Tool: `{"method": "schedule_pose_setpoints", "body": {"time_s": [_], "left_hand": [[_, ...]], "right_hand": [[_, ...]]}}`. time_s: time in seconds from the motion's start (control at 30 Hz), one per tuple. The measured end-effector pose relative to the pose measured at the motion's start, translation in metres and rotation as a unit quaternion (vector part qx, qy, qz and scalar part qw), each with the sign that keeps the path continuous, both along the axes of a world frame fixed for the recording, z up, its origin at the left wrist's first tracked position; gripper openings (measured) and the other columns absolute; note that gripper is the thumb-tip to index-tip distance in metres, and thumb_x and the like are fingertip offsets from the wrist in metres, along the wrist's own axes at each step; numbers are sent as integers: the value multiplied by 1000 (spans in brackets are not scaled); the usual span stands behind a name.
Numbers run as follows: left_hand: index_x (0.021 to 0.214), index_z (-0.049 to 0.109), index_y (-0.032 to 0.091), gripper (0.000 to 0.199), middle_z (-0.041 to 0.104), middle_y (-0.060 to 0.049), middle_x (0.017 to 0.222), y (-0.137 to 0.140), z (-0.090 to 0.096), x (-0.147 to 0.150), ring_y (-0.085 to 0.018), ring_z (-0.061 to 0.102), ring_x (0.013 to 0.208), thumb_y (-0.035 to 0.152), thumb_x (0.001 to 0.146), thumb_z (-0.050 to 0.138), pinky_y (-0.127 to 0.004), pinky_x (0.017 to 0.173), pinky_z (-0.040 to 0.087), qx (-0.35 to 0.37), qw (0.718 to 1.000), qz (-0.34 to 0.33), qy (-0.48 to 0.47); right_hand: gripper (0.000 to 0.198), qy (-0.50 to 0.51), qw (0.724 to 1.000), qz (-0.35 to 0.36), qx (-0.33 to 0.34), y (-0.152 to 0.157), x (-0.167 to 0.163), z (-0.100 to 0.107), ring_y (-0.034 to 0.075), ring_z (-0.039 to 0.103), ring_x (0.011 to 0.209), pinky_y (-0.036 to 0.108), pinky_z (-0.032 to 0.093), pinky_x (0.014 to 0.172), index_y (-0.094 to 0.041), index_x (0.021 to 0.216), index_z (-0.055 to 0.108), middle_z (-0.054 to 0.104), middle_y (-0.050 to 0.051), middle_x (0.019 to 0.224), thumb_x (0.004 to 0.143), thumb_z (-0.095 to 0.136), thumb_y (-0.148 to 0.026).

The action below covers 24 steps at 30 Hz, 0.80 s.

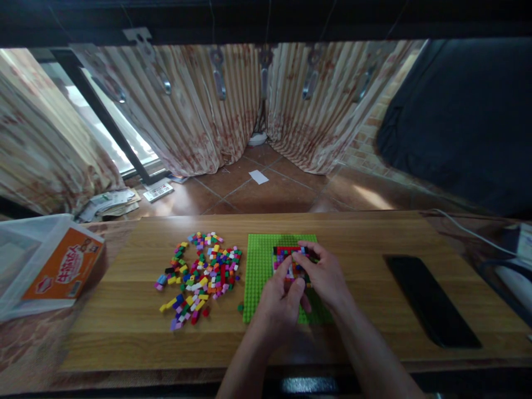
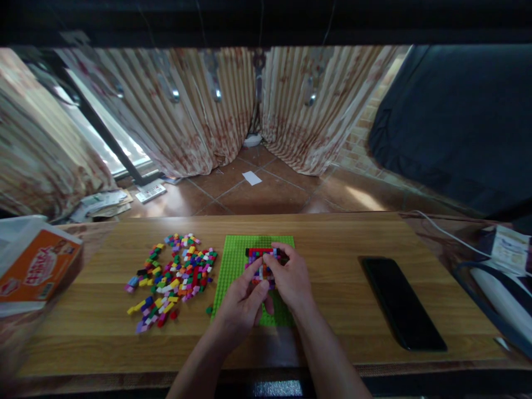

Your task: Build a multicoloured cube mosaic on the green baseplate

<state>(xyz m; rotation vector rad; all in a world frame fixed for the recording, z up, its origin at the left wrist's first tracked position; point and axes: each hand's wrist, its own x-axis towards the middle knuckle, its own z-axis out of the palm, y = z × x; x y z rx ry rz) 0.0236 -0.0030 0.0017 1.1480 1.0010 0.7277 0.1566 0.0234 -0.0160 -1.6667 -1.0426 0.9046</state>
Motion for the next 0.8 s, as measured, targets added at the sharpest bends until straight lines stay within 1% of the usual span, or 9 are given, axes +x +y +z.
{"method": "schedule_pose_setpoints", "body": {"time_s": [0.1,0.33,0.47,0.57,0.67,0.73,0.8], "left_hand": [[148,39,16,62,58,5,56,-3,2,1,-8,41,41,36,91,52,-20,47,33,-1,1000,19,2],[150,36,15,64,60,4,57,-5,2,2,-9,45,44,34,90,52,-20,49,36,2,1000,18,15],[151,33,14,65,61,4,57,-5,-2,1,-10,45,45,31,91,50,-21,51,37,2,1000,12,22],[153,30,14,66,62,3,58,-5,-5,0,-10,45,45,32,92,49,-21,52,38,2,1000,2,20],[152,30,14,67,62,3,58,-6,-8,0,-11,45,46,36,92,50,-22,53,37,-5,1000,8,13],[152,31,15,68,61,3,58,-7,-9,1,-10,44,46,37,91,52,-22,52,36,-14,1000,16,6],[153,30,15,69,61,3,58,-7,-9,1,-10,43,45,37,91,52,-22,52,35,-19,1000,21,2]], "right_hand": [[44,-6,1000,0,2,0,0,-1,23,69,85,37,54,78,-17,107,71,75,8,97,72,71,-44],[38,-39,999,2,20,0,-2,2,22,69,85,37,54,78,-18,104,72,75,8,95,75,68,-43],[42,5,1000,6,7,0,-2,1,23,69,85,37,55,77,-18,105,71,75,7,95,72,71,-44],[46,69,998,5,1,-1,0,-1,22,69,85,37,55,78,-18,107,70,75,7,95,72,73,-48],[49,140,990,0,-1,-3,3,-1,22,70,86,37,56,77,-18,106,69,76,8,97,73,71,-55],[50,150,989,1,-2,-4,5,0,23,70,88,37,56,79,-18,107,69,76,9,100,73,71,-56],[51,128,992,14,2,-5,7,-1,23,70,92,39,56,83,-20,110,69,76,8,102,72,73,-53]]}}
